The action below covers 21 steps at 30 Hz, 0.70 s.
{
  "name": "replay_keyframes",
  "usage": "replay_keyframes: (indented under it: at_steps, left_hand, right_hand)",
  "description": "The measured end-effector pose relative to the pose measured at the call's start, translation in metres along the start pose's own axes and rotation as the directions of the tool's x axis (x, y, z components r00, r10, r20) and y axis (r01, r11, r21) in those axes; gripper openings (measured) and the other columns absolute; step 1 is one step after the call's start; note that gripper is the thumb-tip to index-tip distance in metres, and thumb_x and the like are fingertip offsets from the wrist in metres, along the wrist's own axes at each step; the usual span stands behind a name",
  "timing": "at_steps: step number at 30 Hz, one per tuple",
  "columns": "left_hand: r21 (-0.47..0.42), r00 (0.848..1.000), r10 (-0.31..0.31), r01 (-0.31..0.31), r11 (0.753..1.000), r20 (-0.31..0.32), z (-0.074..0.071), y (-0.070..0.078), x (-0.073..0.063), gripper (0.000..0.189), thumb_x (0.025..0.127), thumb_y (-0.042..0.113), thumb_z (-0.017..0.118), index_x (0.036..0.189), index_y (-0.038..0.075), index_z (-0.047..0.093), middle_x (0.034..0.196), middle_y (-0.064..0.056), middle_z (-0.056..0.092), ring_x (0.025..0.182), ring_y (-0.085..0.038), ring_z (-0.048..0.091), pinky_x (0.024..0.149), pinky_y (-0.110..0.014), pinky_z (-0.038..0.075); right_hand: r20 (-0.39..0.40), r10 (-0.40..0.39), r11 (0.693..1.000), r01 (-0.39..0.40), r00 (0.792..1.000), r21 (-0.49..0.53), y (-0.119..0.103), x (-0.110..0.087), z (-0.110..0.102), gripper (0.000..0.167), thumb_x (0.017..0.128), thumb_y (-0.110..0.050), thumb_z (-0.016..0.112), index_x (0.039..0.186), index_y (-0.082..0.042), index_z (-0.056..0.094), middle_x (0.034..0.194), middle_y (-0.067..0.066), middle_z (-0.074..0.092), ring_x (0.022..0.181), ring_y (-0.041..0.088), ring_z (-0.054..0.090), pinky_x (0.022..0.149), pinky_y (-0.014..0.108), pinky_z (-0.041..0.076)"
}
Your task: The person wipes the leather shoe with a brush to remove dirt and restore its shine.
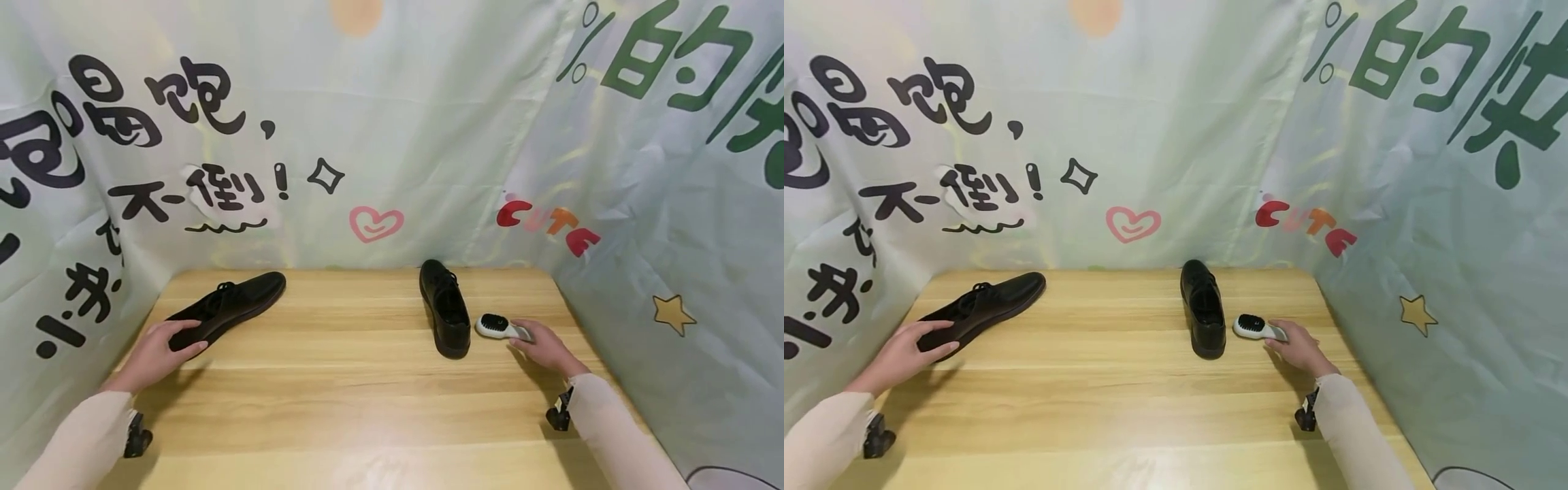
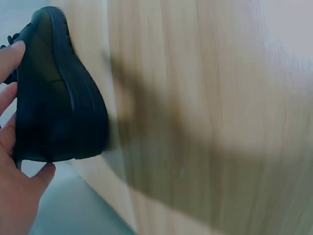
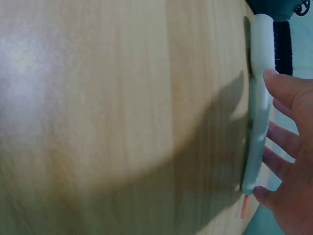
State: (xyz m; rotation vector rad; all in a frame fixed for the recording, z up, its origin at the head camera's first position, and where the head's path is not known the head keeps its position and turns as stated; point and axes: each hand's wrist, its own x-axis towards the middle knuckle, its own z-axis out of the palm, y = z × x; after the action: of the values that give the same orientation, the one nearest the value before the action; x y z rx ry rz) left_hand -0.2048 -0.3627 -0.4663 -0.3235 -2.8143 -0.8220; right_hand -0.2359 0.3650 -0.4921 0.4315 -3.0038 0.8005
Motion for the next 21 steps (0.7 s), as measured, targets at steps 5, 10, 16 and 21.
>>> replay_keyframes:
  at_steps: [5,10,16,21]
  left_hand:
    - [-0.019,0.997,-0.042,0.041,0.999,-0.07,0.009,-0.005,-0.001,0.046,0.087,0.022,0.072,0.121,-0.006,0.059,0.122,-0.035,0.053,0.115,-0.053,0.034,0.086,-0.065,0.033]
    - [-0.013,0.989,-0.07,0.069,0.998,-0.129,0.019,-0.007,0.003,0.037,0.087,0.016,0.071,0.114,-0.007,0.062,0.113,-0.035,0.058,0.111,-0.051,0.035,0.083,-0.063,0.034]
    - [-0.038,0.983,-0.08,0.075,0.996,-0.166,0.021,-0.009,0.006,0.029,0.086,0.011,0.072,0.108,-0.007,0.066,0.105,-0.035,0.06,0.109,-0.052,0.037,0.084,-0.062,0.033]
    - [-0.039,0.979,-0.079,0.073,0.997,-0.19,0.021,-0.011,0.008,0.022,0.086,0.009,0.071,0.102,-0.007,0.068,0.101,-0.033,0.062,0.105,-0.05,0.04,0.085,-0.06,0.033]
  right_hand:
    - [-0.06,0.017,0.999,-0.019,0.998,-0.031,0.002,0.001,0.006,0.049,0.092,-0.017,0.066,0.132,0.007,0.051,0.13,0.034,0.049,0.118,0.053,0.044,0.092,0.068,0.037]
    - [-0.115,0.058,0.997,-0.063,0.992,-0.034,0.008,0.002,0.011,0.039,0.09,-0.015,0.067,0.123,0.003,0.06,0.124,0.031,0.053,0.113,0.051,0.046,0.085,0.066,0.04]
    - [-0.122,0.082,0.996,-0.085,0.989,-0.02,0.011,0.002,0.014,0.036,0.089,-0.015,0.068,0.12,0.002,0.062,0.119,0.03,0.055,0.109,0.048,0.047,0.083,0.063,0.04]
    - [-0.136,0.056,0.998,-0.059,0.989,-0.015,0.013,0.003,0.016,0.035,0.088,-0.013,0.07,0.118,0.004,0.063,0.116,0.028,0.058,0.105,0.044,0.05,0.085,0.058,0.04]
